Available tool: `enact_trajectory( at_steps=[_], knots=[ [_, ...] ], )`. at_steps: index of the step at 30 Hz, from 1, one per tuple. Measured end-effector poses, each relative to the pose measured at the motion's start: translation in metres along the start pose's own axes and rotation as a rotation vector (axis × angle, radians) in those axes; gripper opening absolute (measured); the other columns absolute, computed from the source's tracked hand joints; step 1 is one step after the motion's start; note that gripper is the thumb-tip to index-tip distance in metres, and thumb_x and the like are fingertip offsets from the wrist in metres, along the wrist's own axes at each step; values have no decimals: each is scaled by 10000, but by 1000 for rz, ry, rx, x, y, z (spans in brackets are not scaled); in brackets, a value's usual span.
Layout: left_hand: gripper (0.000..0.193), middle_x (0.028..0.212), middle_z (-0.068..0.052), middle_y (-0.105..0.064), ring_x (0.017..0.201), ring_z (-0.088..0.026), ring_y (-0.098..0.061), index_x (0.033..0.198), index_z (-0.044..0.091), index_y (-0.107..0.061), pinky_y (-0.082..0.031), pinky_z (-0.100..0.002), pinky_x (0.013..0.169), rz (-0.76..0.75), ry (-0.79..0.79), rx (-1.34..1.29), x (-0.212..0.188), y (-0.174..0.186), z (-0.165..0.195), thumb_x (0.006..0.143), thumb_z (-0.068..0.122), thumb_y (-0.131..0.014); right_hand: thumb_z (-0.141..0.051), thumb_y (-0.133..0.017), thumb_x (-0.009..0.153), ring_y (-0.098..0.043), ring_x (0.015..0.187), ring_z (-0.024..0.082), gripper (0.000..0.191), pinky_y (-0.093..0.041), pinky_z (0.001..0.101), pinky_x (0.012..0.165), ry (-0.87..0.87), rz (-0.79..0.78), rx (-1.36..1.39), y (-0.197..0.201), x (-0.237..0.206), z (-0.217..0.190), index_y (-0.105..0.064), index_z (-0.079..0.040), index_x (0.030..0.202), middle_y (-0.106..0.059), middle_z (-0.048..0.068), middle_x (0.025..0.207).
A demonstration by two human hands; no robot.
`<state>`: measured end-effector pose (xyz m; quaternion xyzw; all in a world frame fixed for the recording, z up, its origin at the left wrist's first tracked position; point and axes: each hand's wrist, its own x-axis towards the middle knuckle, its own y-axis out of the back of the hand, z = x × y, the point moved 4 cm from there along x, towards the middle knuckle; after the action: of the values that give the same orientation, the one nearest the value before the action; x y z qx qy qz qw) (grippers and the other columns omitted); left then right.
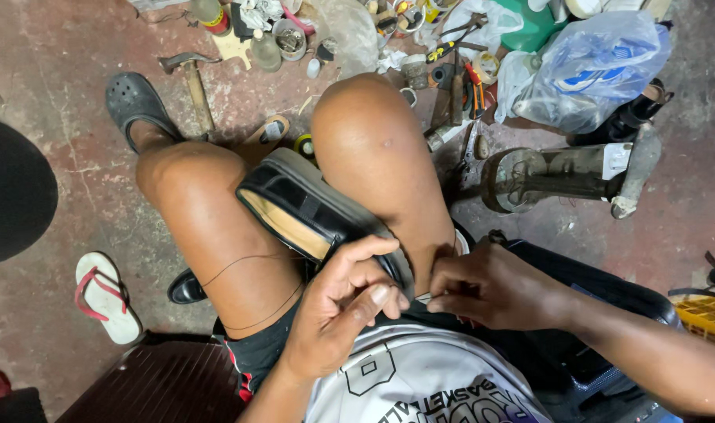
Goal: The person sits on the floor and stitches a black shoe using a needle and thread. They repeatedly pull the thread through the shoe's sole and upper, tightening the stitches by hand.
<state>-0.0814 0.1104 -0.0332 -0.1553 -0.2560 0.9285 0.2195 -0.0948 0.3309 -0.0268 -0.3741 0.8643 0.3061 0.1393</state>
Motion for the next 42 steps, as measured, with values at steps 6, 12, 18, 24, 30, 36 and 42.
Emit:
enact_trajectory(
  at_steps=[6,12,18,24,30,36,42],
  knots=[
    [584,1130,-54,-789,737,-127,-698,1513,148,-524,-598,-298,678,-137,145,517,9,-11,4,950,38,-632,-154,-751,902,-674,623,113,113,-530,295,564,50,78,266,36,-10,-23,-696,-58,875,-717,16,697],
    [945,928,-98,-612,716,-223,-606,1536,163,-430,-557,-333,663,-54,-2,745,12,-21,26,703,131,-876,-217,-763,844,-708,615,158,109,-544,322,549,99,125,-40,6,4,-21,-746,-127,904,-759,3,775],
    [1080,958,-85,-574,645,-178,-620,1572,190,-344,-564,-319,617,1,182,671,5,-16,26,651,145,-905,-244,-704,883,-694,679,287,149,-534,439,585,-25,197,-649,19,18,15,-701,-180,1018,-729,91,1038],
    [1109,1035,-80,-586,649,-152,-643,1590,175,-324,-582,-288,607,2,154,616,-3,-10,35,654,152,-918,-228,-569,1040,-703,916,234,234,-564,439,837,-633,418,-649,196,-38,142,-752,-210,1184,-754,101,1150],
    [1116,1086,-76,-592,650,-156,-629,1595,160,-309,-578,-281,593,1,112,646,-5,-10,36,658,161,-916,-287,-411,1091,-666,816,202,347,-537,373,746,-605,708,-695,205,-75,149,-646,-149,1306,-719,101,1005],
    [1103,1199,-62,-632,662,-173,-619,1602,141,-293,-567,-303,661,13,58,697,4,-14,34,689,192,-910,-180,-376,1116,-580,713,157,488,-450,316,588,-236,475,966,29,-23,68,-575,-34,1537,-605,75,849],
    [1081,1271,-70,-636,666,-172,-633,1606,141,-290,-578,-299,672,16,61,686,4,-12,32,707,187,-886,-80,-507,989,-676,636,275,434,-565,383,606,211,273,-12,-28,-39,13,-285,23,1347,-684,191,1002]
  ],
)
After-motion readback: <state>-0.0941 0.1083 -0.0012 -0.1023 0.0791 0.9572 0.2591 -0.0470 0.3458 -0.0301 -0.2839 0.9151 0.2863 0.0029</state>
